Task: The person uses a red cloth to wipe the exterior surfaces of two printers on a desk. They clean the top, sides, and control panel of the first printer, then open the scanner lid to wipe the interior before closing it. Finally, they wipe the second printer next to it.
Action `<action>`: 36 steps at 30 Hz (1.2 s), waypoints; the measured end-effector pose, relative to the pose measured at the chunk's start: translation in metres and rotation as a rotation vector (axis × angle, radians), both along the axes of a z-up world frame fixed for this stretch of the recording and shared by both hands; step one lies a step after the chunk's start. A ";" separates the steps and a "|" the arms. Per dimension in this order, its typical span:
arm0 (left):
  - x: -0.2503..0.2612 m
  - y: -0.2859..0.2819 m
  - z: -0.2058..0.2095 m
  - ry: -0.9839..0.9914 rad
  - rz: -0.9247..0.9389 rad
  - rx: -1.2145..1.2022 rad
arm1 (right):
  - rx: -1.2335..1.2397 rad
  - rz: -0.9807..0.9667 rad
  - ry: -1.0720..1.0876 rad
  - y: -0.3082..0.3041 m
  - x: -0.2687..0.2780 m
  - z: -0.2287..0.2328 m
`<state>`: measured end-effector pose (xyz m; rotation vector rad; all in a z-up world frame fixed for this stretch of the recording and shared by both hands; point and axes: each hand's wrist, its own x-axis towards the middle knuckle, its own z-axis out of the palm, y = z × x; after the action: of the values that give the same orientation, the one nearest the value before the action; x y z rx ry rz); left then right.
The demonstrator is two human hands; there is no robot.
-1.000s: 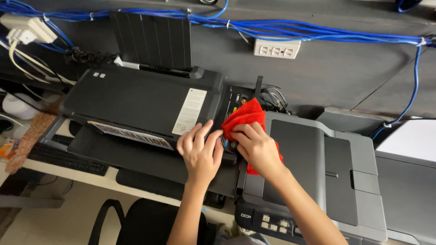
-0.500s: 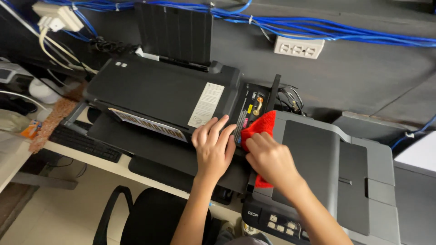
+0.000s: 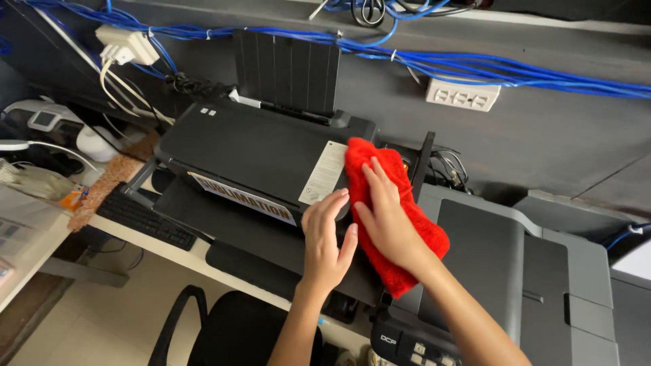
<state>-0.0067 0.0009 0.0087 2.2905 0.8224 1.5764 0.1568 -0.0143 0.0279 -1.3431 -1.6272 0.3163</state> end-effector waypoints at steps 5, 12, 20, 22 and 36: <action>-0.001 0.001 -0.001 0.031 -0.002 0.006 | -0.005 -0.034 -0.237 0.042 0.020 -0.010; 0.001 0.003 0.000 0.068 0.020 0.031 | -0.418 -0.122 0.079 0.122 0.058 0.017; -0.006 -0.001 0.000 -0.027 -0.059 -0.080 | -0.243 -0.079 0.249 0.102 0.040 -0.012; -0.010 -0.001 0.002 -0.061 -0.101 -0.120 | -0.229 -0.060 0.264 0.082 0.029 -0.009; -0.008 -0.001 -0.001 -0.454 -0.466 -0.409 | -0.094 0.003 -0.291 -0.058 -0.064 -0.004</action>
<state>-0.0148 0.0000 0.0075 1.5984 0.4044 1.4582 0.0925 -0.0728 0.0239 -1.5121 -1.8729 0.2077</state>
